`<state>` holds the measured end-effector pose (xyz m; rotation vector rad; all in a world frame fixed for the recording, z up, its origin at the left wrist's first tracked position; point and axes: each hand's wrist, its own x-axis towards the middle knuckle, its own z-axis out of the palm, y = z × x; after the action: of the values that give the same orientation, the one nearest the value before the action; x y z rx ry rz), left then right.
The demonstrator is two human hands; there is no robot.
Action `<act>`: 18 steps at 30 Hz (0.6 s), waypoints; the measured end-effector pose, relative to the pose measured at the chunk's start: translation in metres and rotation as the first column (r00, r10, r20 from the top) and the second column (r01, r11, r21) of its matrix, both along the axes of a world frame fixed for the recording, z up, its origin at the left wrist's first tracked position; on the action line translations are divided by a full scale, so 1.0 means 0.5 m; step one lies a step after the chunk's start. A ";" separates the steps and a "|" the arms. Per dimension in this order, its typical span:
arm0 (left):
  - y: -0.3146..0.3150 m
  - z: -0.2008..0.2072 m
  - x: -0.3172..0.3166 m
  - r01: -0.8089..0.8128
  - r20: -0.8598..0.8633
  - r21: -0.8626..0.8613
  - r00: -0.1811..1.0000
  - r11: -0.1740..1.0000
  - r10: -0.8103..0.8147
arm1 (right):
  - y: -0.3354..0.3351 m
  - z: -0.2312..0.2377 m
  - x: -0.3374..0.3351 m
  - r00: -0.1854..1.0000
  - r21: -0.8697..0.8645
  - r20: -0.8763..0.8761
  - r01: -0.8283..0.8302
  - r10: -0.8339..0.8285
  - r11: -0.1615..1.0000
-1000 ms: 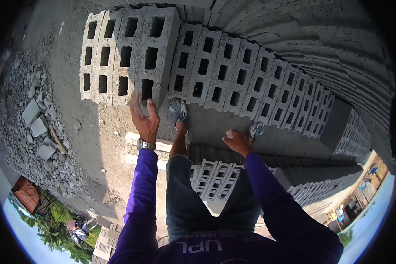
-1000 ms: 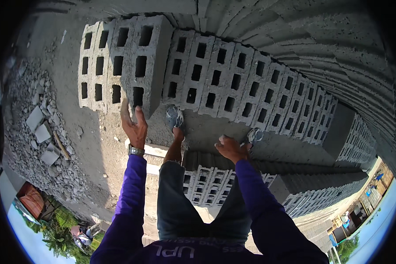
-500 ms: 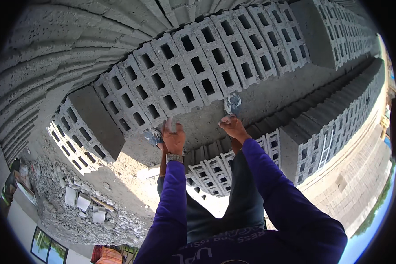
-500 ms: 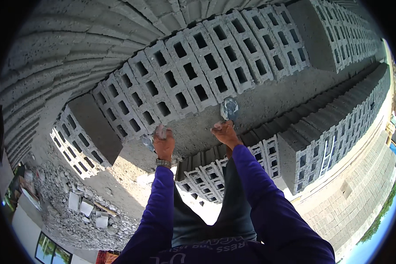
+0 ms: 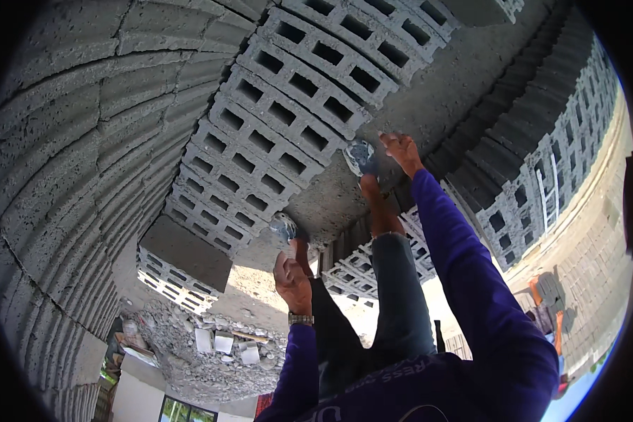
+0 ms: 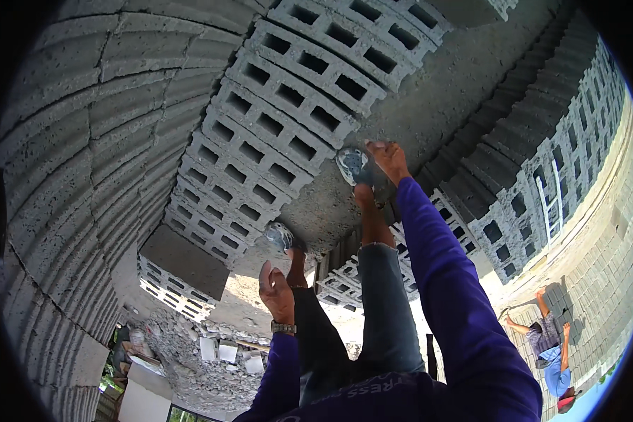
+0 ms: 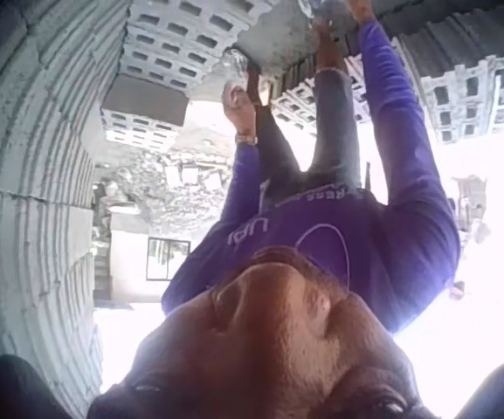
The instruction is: Stacking concrete cinder blocks to build a wall or pillar, using a trowel to apply and clean mortar.
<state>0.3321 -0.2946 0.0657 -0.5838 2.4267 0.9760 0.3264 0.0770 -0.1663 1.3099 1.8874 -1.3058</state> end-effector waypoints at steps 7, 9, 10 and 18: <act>-0.013 0.014 0.012 0.219 -0.092 -0.154 0.968 0.963 -0.235 | 0.060 0.033 -0.139 0.889 -0.140 -0.391 0.197 -0.237 0.970; -0.013 -0.016 0.013 0.310 -0.073 -0.140 0.944 0.941 -0.322 | 0.036 0.025 -0.188 0.885 -0.139 -0.388 0.219 -0.257 0.966; -0.011 -0.028 -0.011 0.317 -0.076 -0.139 0.941 0.938 -0.329 | 0.028 0.014 -0.206 0.883 -0.112 -0.385 0.246 -0.270 0.963; -0.043 -0.032 -0.035 0.571 0.076 -0.261 0.816 0.779 -0.573 | -0.009 -0.184 -0.221 0.912 0.123 -0.060 0.410 -0.406 0.904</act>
<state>0.3146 -0.3161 0.0497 0.0991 2.5202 0.3869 0.2159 0.0726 -0.2583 1.8414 1.8084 -1.4229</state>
